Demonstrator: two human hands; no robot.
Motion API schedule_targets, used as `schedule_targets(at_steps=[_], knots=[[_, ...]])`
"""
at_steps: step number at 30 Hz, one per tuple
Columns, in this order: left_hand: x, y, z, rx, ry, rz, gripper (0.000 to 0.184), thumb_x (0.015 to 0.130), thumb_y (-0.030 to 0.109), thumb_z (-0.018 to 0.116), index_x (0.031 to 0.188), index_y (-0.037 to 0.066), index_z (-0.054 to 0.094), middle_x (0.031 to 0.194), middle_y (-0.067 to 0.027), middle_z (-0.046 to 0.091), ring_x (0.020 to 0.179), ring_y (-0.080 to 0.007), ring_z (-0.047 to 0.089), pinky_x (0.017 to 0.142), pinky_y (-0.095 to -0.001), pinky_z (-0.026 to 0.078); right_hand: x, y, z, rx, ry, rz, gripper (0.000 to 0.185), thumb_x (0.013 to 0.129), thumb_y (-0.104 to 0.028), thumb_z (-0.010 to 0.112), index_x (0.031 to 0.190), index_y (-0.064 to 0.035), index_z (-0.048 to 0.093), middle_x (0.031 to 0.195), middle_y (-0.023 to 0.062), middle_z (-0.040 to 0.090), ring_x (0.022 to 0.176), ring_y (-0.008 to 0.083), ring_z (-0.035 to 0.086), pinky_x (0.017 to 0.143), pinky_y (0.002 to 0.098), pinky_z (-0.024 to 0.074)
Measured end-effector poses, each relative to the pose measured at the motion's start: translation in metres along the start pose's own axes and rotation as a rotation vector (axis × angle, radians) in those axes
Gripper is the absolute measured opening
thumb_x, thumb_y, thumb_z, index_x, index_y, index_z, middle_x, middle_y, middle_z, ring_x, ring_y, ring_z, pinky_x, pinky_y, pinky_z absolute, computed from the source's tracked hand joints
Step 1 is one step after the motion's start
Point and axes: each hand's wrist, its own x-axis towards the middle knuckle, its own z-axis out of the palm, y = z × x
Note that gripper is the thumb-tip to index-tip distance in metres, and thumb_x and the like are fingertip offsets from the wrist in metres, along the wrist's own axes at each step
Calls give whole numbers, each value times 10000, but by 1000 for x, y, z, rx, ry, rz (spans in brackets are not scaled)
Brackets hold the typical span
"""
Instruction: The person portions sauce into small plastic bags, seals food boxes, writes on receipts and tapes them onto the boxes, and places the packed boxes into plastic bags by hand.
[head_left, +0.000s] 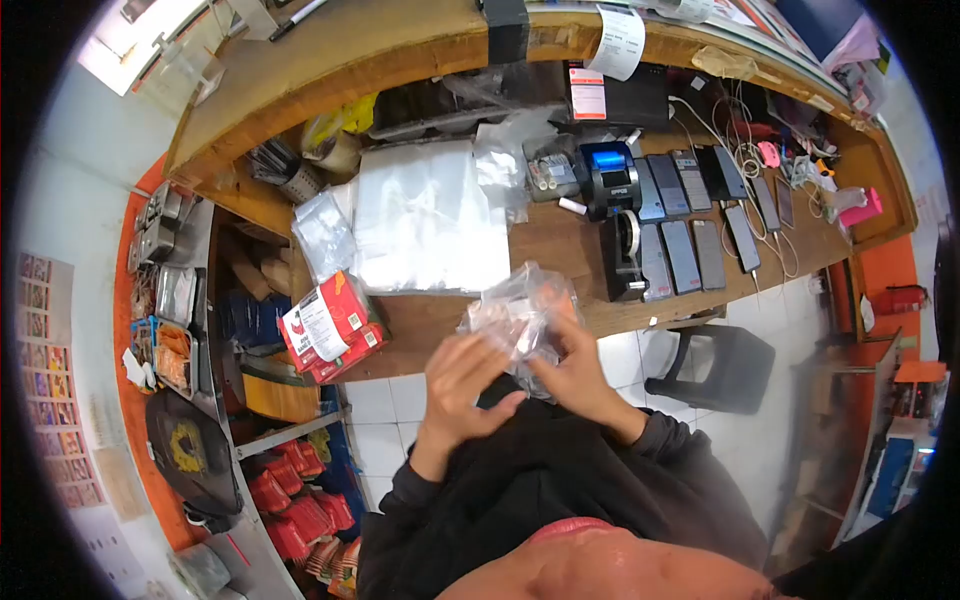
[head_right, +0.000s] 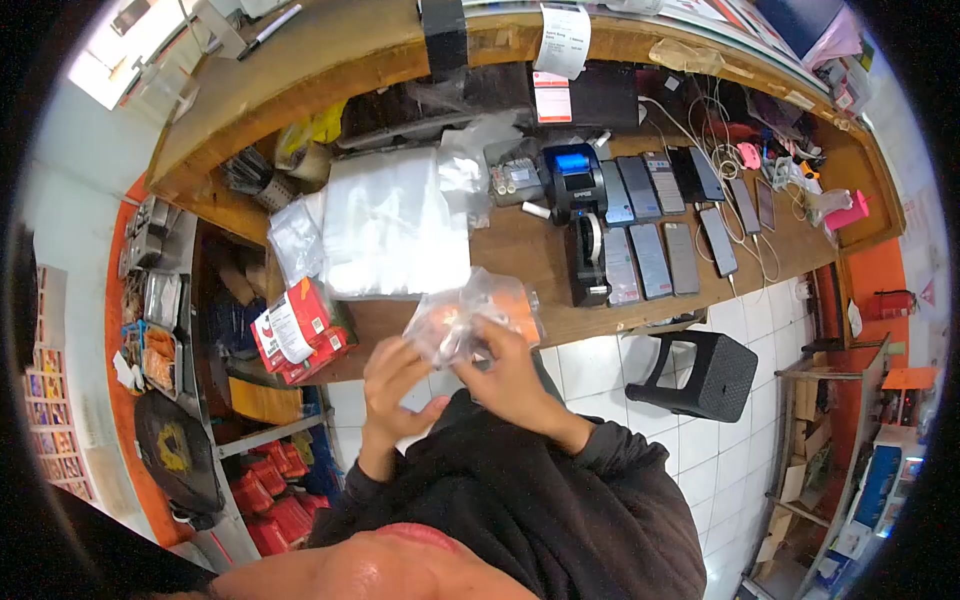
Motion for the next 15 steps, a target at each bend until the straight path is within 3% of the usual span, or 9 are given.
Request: schedule_targets(at_steps=[1,2,3,5,8,10,11,14,15], knots=[[-2,-9,15,-111,142,-92,538,686,277,766,1124,9,605,1108,-156,605,1187,-329,459,954,-424,369,1,1,-4,250,27,126,361,769,-66,701,1087,32,562,967,123,616,906,191,610,810,294,475],[-9,-28,33,-103,116,-153,582,640,261,785,1133,15,600,1160,-152,582,1214,-341,424,970,-427,357,-1,2,-5,504,60,256,332,778,-53,687,1073,39,567,958,116,623,902,162,607,807,291,477],[-16,-46,51,-94,88,-214,629,593,244,805,1143,20,596,1212,-148,560,1241,-353,388,986,-431,344,-4,-1,-4,507,57,279,332,778,-53,687,1073,39,567,958,116,623,902,162,607,807,291,477],[-34,-84,85,23,-94,-249,672,540,217,819,1147,33,597,1245,-140,542,1231,-365,380,980,-436,350,-5,-13,-6,341,-39,190,285,789,-42,677,1044,45,582,955,109,631,932,117,586,813,290,479],[-50,-122,117,-12,-60,-225,644,506,166,790,1116,64,613,1151,-115,583,1079,-351,465,924,-430,377,2,-31,-41,-275,-87,-55,260,766,-127,745,970,-10,634,955,114,640,928,219,616,843,332,461],[-72,-142,127,29,-406,-245,498,565,137,723,1051,85,629,1014,-91,608,925,-330,493,870,-419,390,1,-23,-83,-530,11,-42,307,758,-209,758,974,-20,649,961,120,645,944,241,607,831,334,466],[-77,-142,135,58,-235,-181,359,630,95,673,987,89,637,822,-90,600,796,-300,518,821,-403,396,8,-21,-105,-447,-44,80,354,746,-219,760,1011,-14,646,993,124,640,958,237,600,846,338,464],[-63,-126,123,-23,-246,-183,272,654,125,673,923,91,655,728,-90,597,700,-279,523,787,-409,397,9,30,-152,-618,-224,205,684,658,-263,816,1241,-55,524,1256,136,512,1151,291,510,965,370,419],[-54,-111,119,-234,-100,-353,215,672,135,661,884,94,662,705,-93,595,684,-275,535,790,-408,396,6,57,-155,-653,-322,235,787,634,-271,830,1308,-74,475,1355,151,440,1234,312,453,1021,386,384]])
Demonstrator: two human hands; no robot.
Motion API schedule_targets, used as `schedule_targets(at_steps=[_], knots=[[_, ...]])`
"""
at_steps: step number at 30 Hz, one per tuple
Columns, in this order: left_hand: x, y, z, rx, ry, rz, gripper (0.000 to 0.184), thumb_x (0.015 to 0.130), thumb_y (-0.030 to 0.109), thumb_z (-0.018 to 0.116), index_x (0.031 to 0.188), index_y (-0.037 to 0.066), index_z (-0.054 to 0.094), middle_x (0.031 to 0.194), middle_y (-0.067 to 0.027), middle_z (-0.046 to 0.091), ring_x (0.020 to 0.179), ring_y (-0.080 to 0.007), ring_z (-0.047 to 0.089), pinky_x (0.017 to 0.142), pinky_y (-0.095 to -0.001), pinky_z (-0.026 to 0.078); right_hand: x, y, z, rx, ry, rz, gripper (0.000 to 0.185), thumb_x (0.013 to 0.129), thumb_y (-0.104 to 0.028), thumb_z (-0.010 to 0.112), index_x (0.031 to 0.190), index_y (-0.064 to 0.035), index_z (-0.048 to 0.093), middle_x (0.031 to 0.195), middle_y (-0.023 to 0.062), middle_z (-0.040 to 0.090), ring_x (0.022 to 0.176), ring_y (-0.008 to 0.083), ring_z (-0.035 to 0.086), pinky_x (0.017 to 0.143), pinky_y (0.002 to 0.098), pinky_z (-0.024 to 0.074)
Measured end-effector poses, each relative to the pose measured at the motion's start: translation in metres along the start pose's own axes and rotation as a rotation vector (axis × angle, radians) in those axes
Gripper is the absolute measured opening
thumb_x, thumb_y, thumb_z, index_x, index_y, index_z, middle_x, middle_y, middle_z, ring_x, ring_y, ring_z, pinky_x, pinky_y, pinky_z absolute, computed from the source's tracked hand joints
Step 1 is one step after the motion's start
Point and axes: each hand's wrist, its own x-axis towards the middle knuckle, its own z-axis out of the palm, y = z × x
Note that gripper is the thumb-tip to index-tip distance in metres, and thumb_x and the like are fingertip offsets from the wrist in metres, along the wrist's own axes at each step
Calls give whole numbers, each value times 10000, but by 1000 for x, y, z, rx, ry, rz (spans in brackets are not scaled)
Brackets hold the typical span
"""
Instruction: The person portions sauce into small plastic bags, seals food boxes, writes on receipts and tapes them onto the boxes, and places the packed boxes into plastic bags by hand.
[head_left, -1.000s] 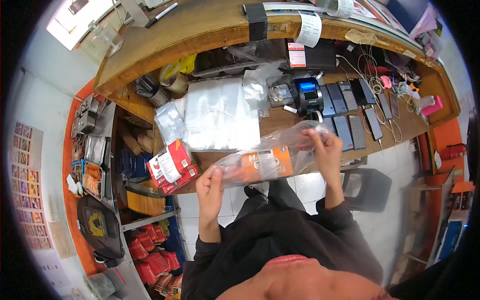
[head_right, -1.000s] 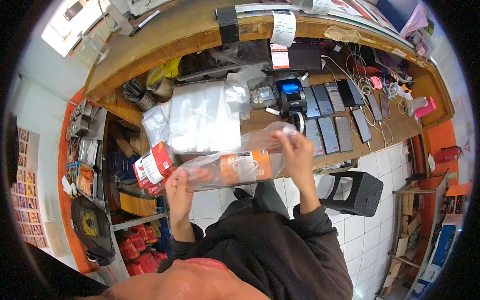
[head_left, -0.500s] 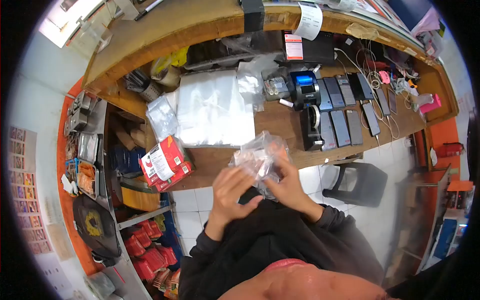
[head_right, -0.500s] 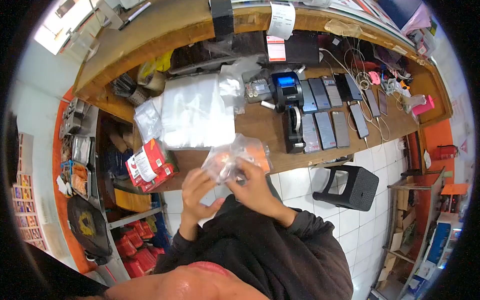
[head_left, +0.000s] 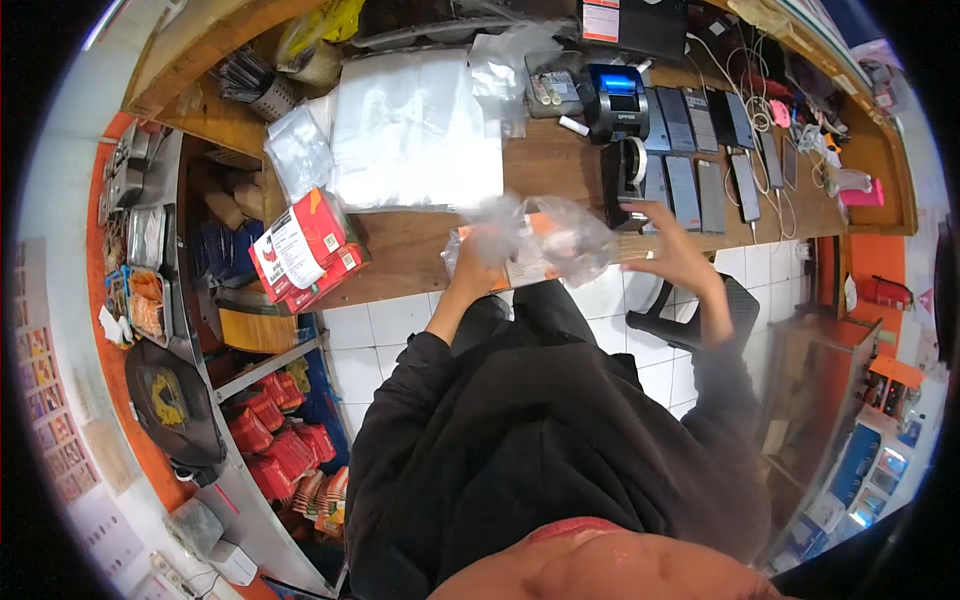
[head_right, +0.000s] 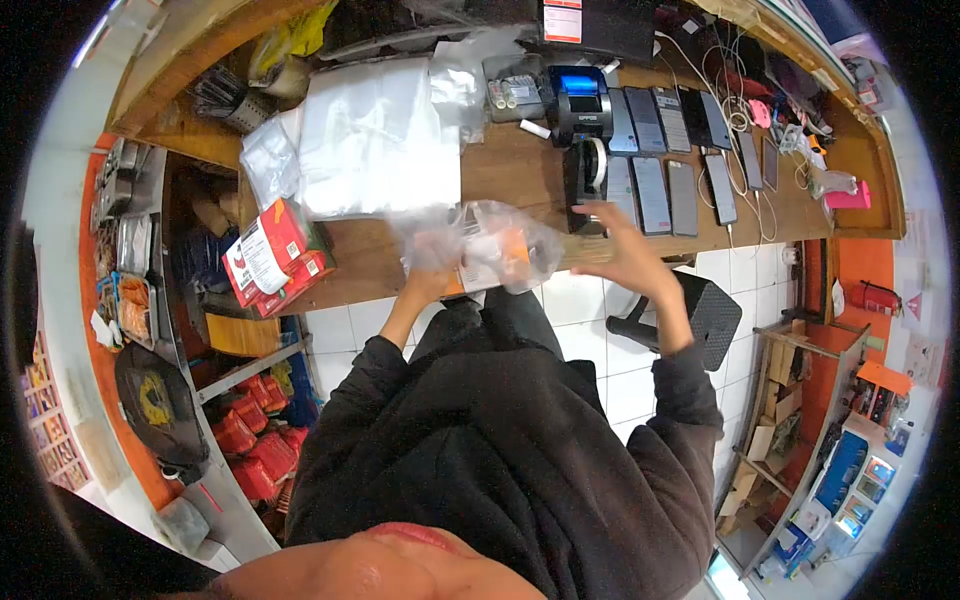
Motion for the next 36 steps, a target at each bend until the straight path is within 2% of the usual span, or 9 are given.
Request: schedule_targets(at_steps=[3,4,5,8,13,17,24,28,36], knots=[[16,-10,21,25,-36,69,122,704,163,642,806,98,657,709,-90,600,727,-265,564,820,-405,391,39,-9,57,-245,-11,-311,801,623,-294,831,1309,-94,467,1398,156,362,1289,314,369,1086,408,289],[21,-16,30,290,-207,265,96,717,181,635,767,99,645,736,-84,607,788,-258,581,848,-403,389,46,0,89,9,-69,-315,765,642,-292,817,1298,-89,480,1390,164,371,1289,313,366,1088,421,276],[38,31,15,149,11,479,124,704,180,648,783,85,642,829,-71,618,915,-259,578,903,-399,376,53,9,121,263,-129,-311,728,661,-289,803,1287,-84,494,1382,172,380,1288,312,363,1090,434,264],[47,62,-6,219,-282,494,188,684,187,690,825,69,650,981,-14,632,996,-207,564,929,-460,378,67,11,147,675,-397,-186,625,677,-242,758,1230,-70,526,1340,184,415,1282,331,366,1093,460,246],[34,41,-40,-347,-68,-156,329,699,209,716,990,70,650,1060,-38,629,1078,-282,527,946,-463,376,77,-30,112,63,-141,-772,341,712,-163,671,1033,-65,613,1151,117,542,1101,318,499,1004,435,345],[37,8,4,-264,-335,-373,324,714,222,698,994,68,643,1039,-38,622,1050,-273,528,927,-446,380,103,-57,114,-277,-116,-1149,246,751,-129,601,990,-76,631,1115,101,565,1053,284,519,935,402,395],[25,1,30,-219,-532,-505,317,742,245,667,1001,65,632,1002,-38,609,1002,-256,529,893,-415,386,186,-28,-3,-80,-109,-802,164,773,-203,619,885,-85,638,883,49,611,865,267,583,790,394,460],[26,2,35,-220,-523,-539,316,757,257,650,1005,64,625,982,-38,602,974,-246,529,873,-397,389,297,86,-13,-937,281,-526,105,794,-126,572,806,-97,672,920,76,641,914,244,619,757,334,519],[16,9,27,-212,-406,-608,317,789,283,615,1014,60,613,940,-39,588,919,-226,530,834,-362,397,352,108,10,-1162,-195,-368,97,722,-131,604,742,-86,688,804,71,675,858,230,658,623,340,539]])
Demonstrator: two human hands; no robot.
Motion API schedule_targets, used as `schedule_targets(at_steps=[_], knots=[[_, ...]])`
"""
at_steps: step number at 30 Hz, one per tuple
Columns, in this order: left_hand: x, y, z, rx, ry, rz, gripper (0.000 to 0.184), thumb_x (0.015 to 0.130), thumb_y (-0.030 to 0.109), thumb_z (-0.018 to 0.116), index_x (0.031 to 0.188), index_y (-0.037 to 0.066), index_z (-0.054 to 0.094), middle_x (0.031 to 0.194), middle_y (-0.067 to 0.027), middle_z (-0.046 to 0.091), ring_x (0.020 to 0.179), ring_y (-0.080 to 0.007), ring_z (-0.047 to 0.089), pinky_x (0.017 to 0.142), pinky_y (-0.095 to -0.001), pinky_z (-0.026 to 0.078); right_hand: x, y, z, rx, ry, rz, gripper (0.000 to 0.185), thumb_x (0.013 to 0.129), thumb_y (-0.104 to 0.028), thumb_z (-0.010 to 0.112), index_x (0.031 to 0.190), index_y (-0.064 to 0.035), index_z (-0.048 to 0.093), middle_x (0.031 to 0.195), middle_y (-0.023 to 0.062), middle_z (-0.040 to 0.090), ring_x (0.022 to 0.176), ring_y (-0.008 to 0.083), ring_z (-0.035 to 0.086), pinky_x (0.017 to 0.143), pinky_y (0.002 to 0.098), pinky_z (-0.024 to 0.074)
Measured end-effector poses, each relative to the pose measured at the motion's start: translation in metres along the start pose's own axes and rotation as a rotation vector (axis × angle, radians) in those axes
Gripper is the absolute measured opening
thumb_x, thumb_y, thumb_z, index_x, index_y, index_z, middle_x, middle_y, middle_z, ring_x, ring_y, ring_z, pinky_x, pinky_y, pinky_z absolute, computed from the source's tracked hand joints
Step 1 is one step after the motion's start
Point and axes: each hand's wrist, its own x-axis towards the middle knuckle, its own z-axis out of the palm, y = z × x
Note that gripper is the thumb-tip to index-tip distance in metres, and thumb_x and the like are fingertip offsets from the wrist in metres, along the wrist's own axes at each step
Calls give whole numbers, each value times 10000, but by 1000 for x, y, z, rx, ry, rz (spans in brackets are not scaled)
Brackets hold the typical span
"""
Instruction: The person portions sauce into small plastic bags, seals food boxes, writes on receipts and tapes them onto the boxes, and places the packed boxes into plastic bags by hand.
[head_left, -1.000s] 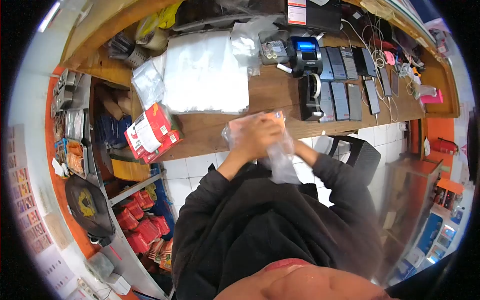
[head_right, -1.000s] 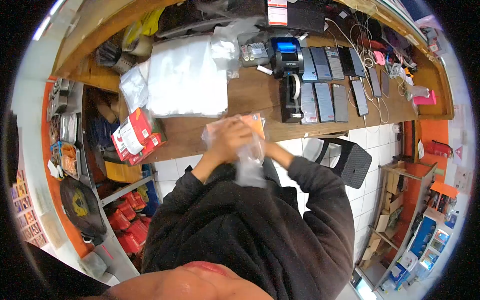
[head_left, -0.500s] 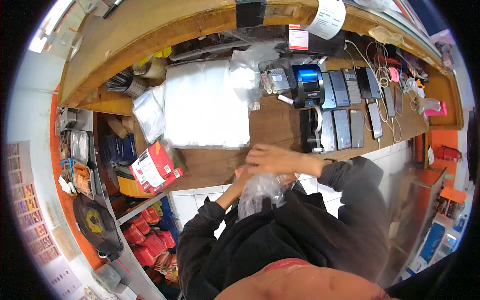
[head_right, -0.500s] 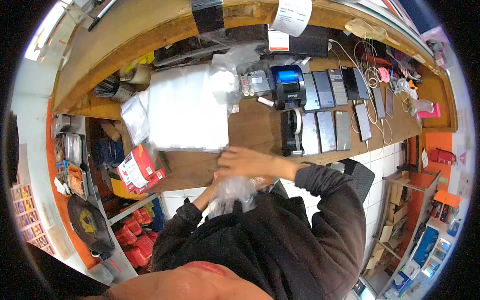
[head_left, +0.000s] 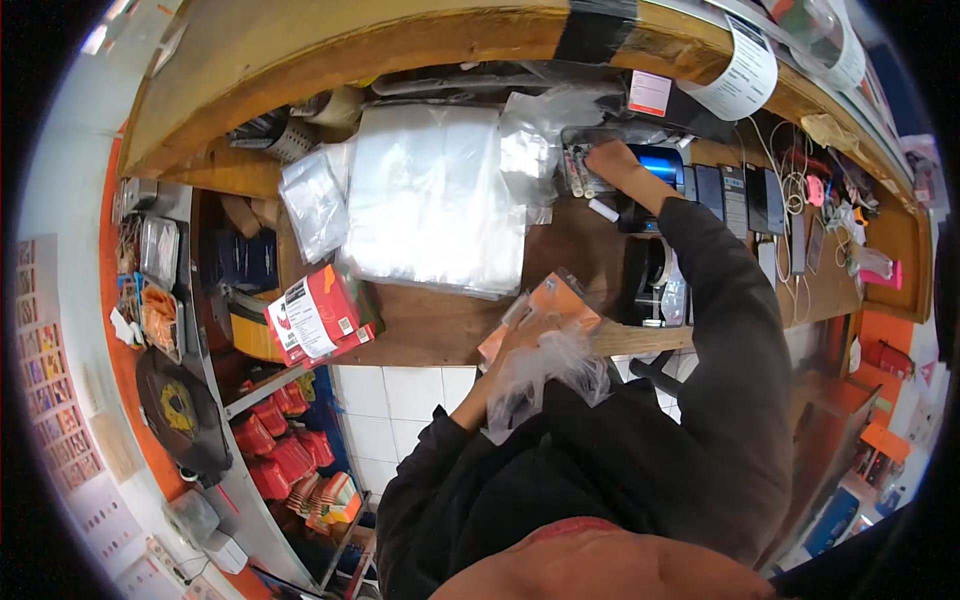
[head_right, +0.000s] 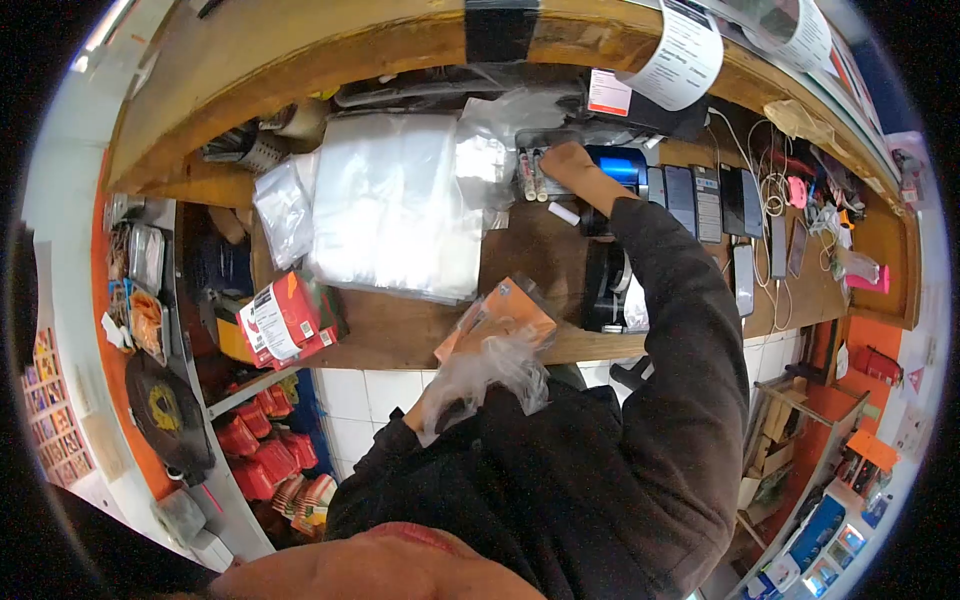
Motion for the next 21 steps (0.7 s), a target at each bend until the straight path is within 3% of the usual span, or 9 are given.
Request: schedule_targets(at_steps=[4,7,9,11,13,15,18,20,21], knots=[[-20,-4,-11,-26,126,-61,319,804,296,597,1018,58,606,919,-39,581,891,-217,531,815,-345,400,-21,-10,-23,-103,97,67,90,738,-126,602,734,-112,690,838,87,656,785,217,672,583,350,539],[-38,-7,-23,-37,234,-130,322,816,305,584,1021,57,601,904,-39,576,870,-209,531,800,-332,403,-60,-20,-87,-70,263,300,111,776,-67,579,787,-34,684,945,171,630,792,280,664,650,396,553],[-44,-11,-34,-25,298,-188,325,824,312,575,1023,56,598,894,-39,572,857,-204,531,791,-323,405,-88,-33,-107,365,396,399,106,789,-44,559,788,17,645,946,212,580,830,297,641,675,400,541],[-45,-17,-42,5,333,-242,327,832,318,566,1025,55,595,883,-39,568,843,-200,532,781,-314,407,-108,-71,-122,904,615,219,93,796,-45,603,849,14,650,866,180,628,756,268,638,678,364,502],[-37,-27,-45,-2,367,-237,331,840,325,557,1027,55,592,873,-39,565,829,-195,532,771,-305,408,-125,-135,-140,1513,381,339,35,845,-9,617,852,22,633,877,95,675,781,125,649,681,268,520],[-28,-36,-43,-76,444,-153,310,860,328,536,994,53,588,830,-33,542,787,-190,518,753,-299,405,-122,-200,-129,2071,469,297,57,848,21,620,900,30,599,867,126,683,767,164,668,684,287,546],[-26,-35,-31,-238,576,51,296,908,330,487,890,50,583,716,-17,481,680,-185,476,711,-294,393,-110,-273,-106,2277,585,341,32,848,41,611,872,23,601,832,106,671,692,140,636,618,272,533],[-28,-9,-32,-532,615,-206,379,938,375,432,856,37,582,714,-34,489,685,-170,469,699,-301,392,-108,-305,-94,2542,601,418,34,842,33,622,857,5,611,822,99,663,658,121,610,604,270,520],[-28,-11,-30,-562,667,-164,438,930,430,444,819,25,569,701,-31,477,681,-143,444,681,-284,372,-112,-311,-100,2514,596,539,37,833,11,643,870,5,638,822,87,658,643,106,587,611,259,508]])
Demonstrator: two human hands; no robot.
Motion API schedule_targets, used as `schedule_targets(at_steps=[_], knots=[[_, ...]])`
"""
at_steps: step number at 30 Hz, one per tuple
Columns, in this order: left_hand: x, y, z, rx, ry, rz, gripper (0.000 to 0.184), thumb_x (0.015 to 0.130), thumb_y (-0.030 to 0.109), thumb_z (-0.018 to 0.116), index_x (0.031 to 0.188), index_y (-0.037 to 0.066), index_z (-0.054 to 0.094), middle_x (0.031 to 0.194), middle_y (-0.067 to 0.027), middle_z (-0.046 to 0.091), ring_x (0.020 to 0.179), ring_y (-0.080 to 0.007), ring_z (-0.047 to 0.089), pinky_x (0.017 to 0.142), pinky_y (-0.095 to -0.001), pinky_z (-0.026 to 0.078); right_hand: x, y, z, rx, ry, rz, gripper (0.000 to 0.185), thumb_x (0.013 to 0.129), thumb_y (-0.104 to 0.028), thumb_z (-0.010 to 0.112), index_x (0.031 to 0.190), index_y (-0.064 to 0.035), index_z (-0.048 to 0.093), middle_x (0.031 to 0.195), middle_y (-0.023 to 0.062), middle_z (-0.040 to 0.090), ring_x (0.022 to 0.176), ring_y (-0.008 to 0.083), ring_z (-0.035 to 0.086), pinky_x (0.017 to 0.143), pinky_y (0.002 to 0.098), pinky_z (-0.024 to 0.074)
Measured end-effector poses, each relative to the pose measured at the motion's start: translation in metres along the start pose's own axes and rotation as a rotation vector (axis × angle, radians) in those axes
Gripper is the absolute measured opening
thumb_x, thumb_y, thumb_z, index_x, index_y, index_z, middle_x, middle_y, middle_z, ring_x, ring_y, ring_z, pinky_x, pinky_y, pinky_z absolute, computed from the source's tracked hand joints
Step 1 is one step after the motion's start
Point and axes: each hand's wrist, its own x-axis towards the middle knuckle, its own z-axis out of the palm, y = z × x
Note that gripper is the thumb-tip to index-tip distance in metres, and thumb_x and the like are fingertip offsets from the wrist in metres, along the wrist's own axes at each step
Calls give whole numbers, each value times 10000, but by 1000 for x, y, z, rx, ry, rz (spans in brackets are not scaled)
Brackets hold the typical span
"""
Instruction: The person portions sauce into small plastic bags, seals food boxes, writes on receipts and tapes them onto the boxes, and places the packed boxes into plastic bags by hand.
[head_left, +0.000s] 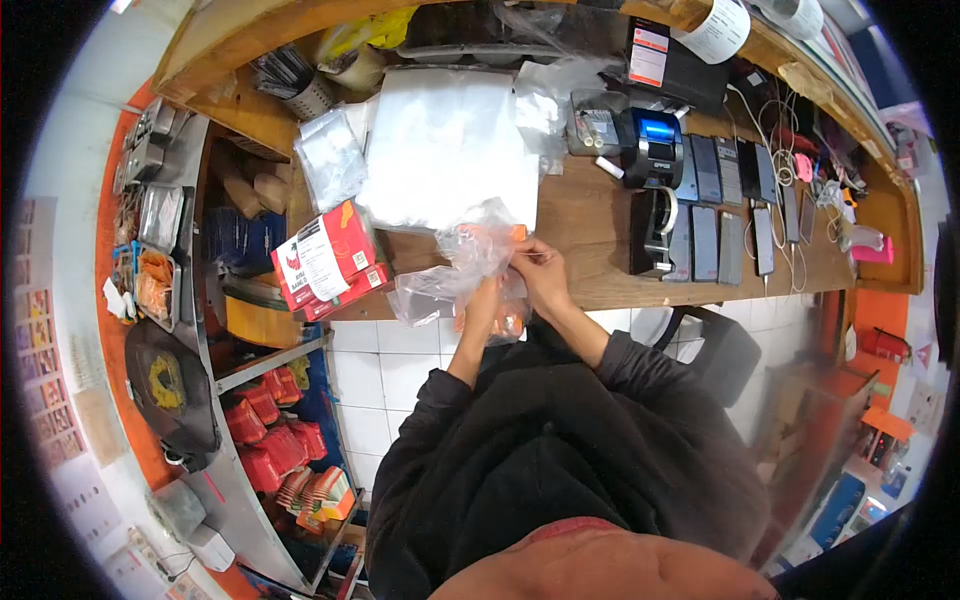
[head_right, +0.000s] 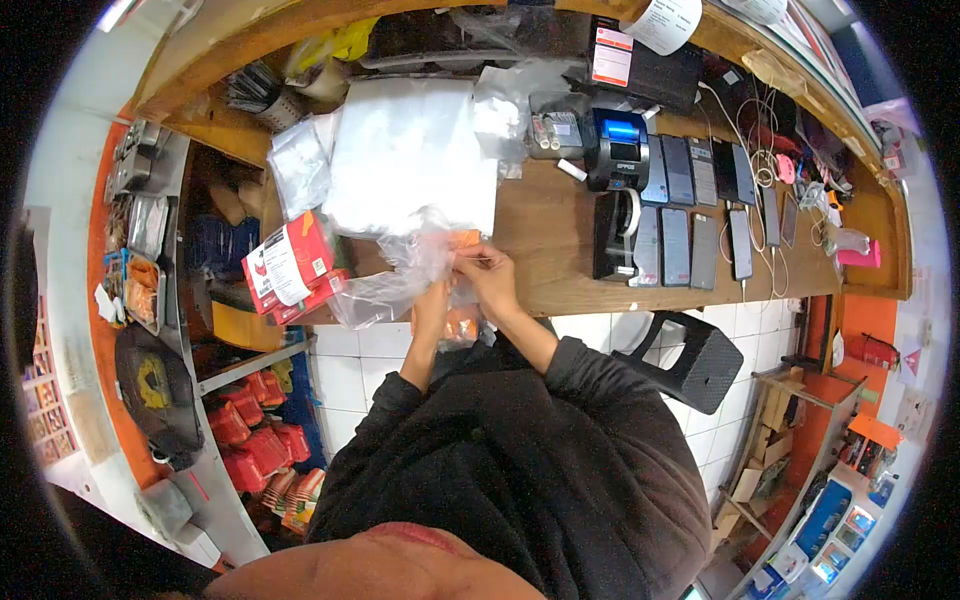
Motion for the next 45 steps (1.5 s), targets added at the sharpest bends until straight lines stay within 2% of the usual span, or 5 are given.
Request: schedule_targets(at_steps=[13,16,23,27,45], knots=[[19,-9,5,200,97,154,233,862,235,542,904,27,637,736,-118,603,695,-241,571,748,-416,426,-62,-56,-28,-723,-674,584,123,826,-43,648,856,76,648,772,125,670,690,124,616,604,262,505],[12,13,26,721,174,978,204,775,159,589,909,17,647,676,-139,621,641,-284,592,777,-430,432,-67,14,-2,-317,-451,562,239,901,-100,584,1111,8,548,1009,114,633,926,168,623,783,317,530],[-1,7,-6,894,47,843,264,797,175,578,1015,44,647,750,-160,626,694,-284,574,808,-393,426,-24,47,25,740,200,597,148,923,-96,540,1044,-13,536,871,46,553,755,141,516,694,291,476],[9,-19,-1,-447,162,-44,258,971,264,439,967,87,627,767,-47,580,624,-127,585,481,-258,434,-23,60,12,779,158,563,112,938,-105,512,1011,-22,532,815,17,513,690,127,462,669,276,450],[11,-30,-22,365,-62,467,323,886,317,570,947,15,668,1016,-163,639,945,-309,585,845,-390,424,-33,-39,-38,-444,-77,216,106,857,-9,580,776,60,575,700,110,659,650,138,651,585,256,528]])
